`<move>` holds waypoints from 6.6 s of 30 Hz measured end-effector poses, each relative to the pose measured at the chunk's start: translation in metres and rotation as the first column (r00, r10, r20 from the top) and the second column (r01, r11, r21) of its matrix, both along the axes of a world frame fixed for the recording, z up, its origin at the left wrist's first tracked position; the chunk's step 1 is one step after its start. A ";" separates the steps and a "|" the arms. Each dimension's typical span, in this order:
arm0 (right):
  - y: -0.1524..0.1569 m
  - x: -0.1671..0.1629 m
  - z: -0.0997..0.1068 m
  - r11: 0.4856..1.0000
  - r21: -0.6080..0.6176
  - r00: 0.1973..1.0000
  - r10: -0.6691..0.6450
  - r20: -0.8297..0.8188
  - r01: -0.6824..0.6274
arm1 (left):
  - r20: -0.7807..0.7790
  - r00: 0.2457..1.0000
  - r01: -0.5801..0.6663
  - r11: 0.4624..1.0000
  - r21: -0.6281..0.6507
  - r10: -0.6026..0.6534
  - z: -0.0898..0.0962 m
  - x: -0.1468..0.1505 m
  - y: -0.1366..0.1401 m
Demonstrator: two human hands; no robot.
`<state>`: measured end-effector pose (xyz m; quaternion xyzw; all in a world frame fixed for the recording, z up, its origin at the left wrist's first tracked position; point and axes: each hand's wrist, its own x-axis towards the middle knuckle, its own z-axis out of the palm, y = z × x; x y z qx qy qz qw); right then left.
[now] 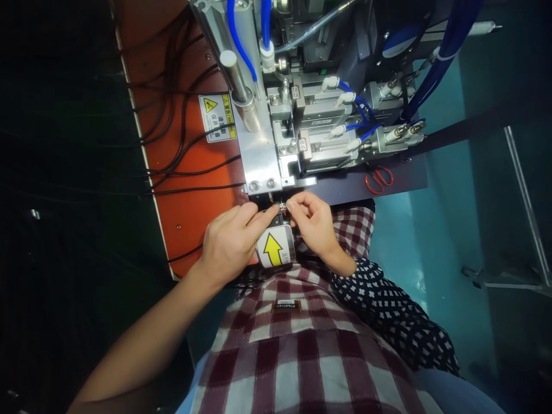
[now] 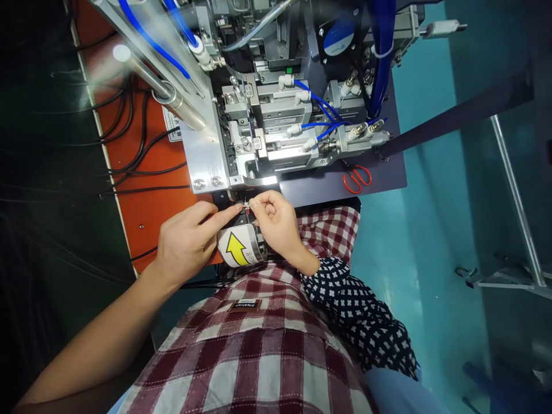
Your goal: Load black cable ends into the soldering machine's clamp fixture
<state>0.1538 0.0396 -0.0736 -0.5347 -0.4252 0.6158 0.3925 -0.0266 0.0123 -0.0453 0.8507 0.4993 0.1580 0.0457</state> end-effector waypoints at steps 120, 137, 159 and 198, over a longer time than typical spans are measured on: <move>0.007 0.003 -0.011 0.992 -0.076 0.985 0.091 -0.148 -0.103 | -0.060 0.881 -0.472 0.881 -0.032 0.469 -0.012 -0.002 -0.084; -0.002 0.029 -0.026 0.988 -0.153 0.987 -0.047 -0.155 0.023 | -0.141 0.915 -0.390 0.917 -0.083 0.377 -0.016 -0.034 -0.060; -0.007 0.068 -0.015 0.975 -0.202 0.977 -0.133 -0.168 0.098 | -0.493 0.816 0.061 0.892 -0.448 -0.303 0.049 -0.057 -0.068; -0.038 0.049 0.047 0.988 0.116 0.968 0.127 -0.218 -0.104 | 0.514 0.810 0.142 0.754 -0.641 0.284 0.056 0.038 -0.013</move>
